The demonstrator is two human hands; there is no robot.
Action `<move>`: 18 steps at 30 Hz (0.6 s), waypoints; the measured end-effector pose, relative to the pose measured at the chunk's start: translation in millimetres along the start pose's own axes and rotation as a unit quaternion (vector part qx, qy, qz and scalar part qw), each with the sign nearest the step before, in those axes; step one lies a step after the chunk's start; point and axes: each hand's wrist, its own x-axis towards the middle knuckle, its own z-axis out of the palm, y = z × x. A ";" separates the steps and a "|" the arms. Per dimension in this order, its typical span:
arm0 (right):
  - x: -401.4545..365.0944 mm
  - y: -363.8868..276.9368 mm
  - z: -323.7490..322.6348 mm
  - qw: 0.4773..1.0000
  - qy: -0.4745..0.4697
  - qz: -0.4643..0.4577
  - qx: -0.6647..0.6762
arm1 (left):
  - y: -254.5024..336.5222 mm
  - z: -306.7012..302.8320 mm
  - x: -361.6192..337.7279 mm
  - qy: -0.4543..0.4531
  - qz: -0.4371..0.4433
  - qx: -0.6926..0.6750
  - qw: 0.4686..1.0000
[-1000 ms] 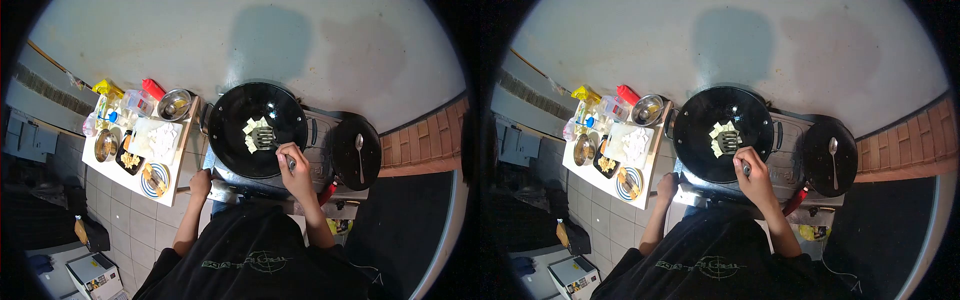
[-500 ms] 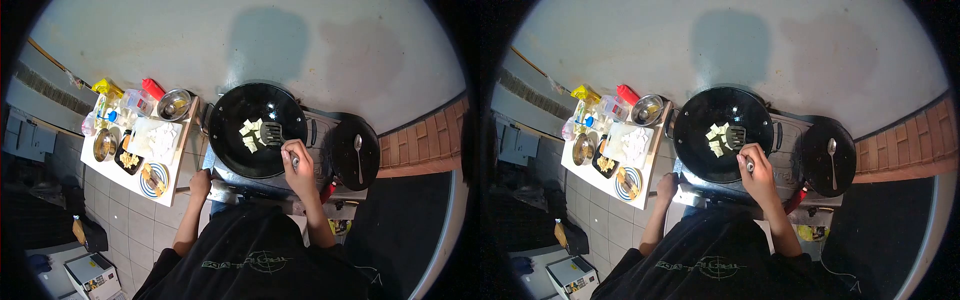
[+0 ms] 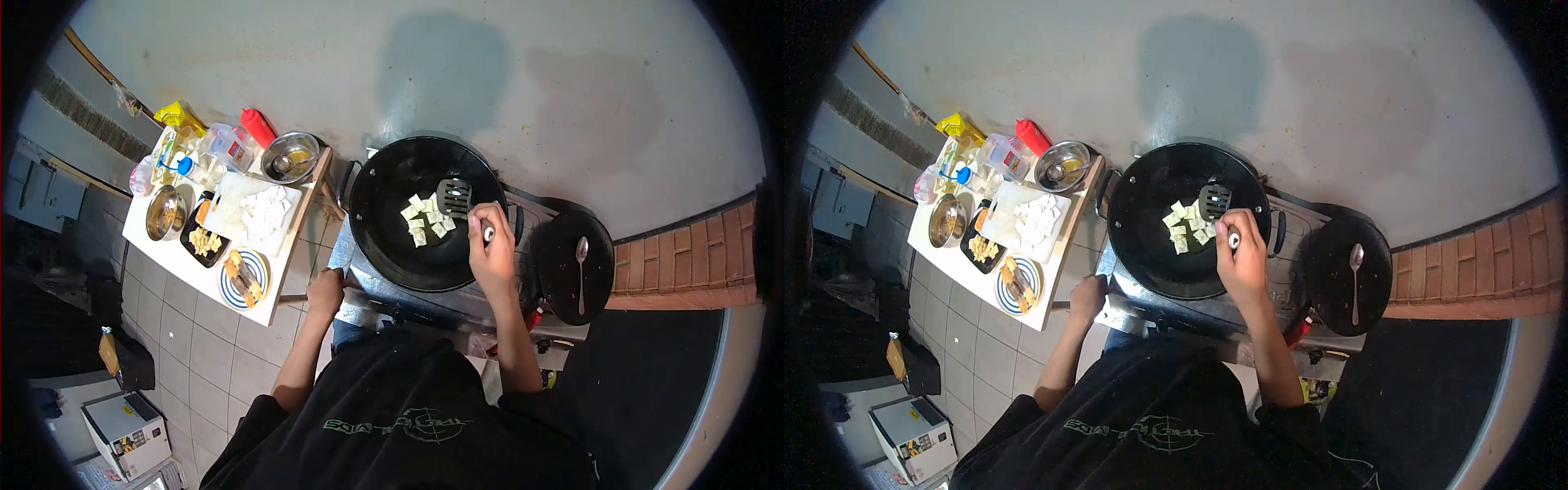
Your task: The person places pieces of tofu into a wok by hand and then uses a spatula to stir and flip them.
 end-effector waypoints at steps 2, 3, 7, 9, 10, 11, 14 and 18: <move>6.9 5.3 5.6 1.000 0.004 -0.006 -0.001 | -1.0 -0.6 1.0 -0.008 0.001 0.001 1.000; 9.5 7.6 8.0 1.000 0.007 -0.011 -0.003 | -0.4 -1.5 0.3 -0.009 -0.005 -0.006 1.000; 14.5 9.1 15.5 1.000 0.004 -0.013 0.010 | 0.1 -1.9 -1.5 -0.002 -0.012 -0.028 1.000; 14.5 7.6 18.6 1.000 0.000 -0.008 0.016 | -1.3 1.7 -1.2 0.005 -0.008 -0.030 0.999; 14.1 7.4 19.1 1.000 -0.008 0.003 0.028 | -1.6 3.1 -0.7 0.012 -0.004 -0.031 0.999; 13.2 7.5 19.8 0.999 -0.016 0.013 0.040 | -1.2 2.6 -0.8 0.012 -0.004 -0.033 0.999; 7.7 9.2 20.7 0.996 -0.029 0.041 0.074 | -0.8 1.1 -0.9 0.011 0.002 -0.016 1.000; 2.7 10.4 18.8 0.993 -0.034 0.056 0.097 | 3.1 -4.3 -0.9 0.001 -0.001 -0.005 1.000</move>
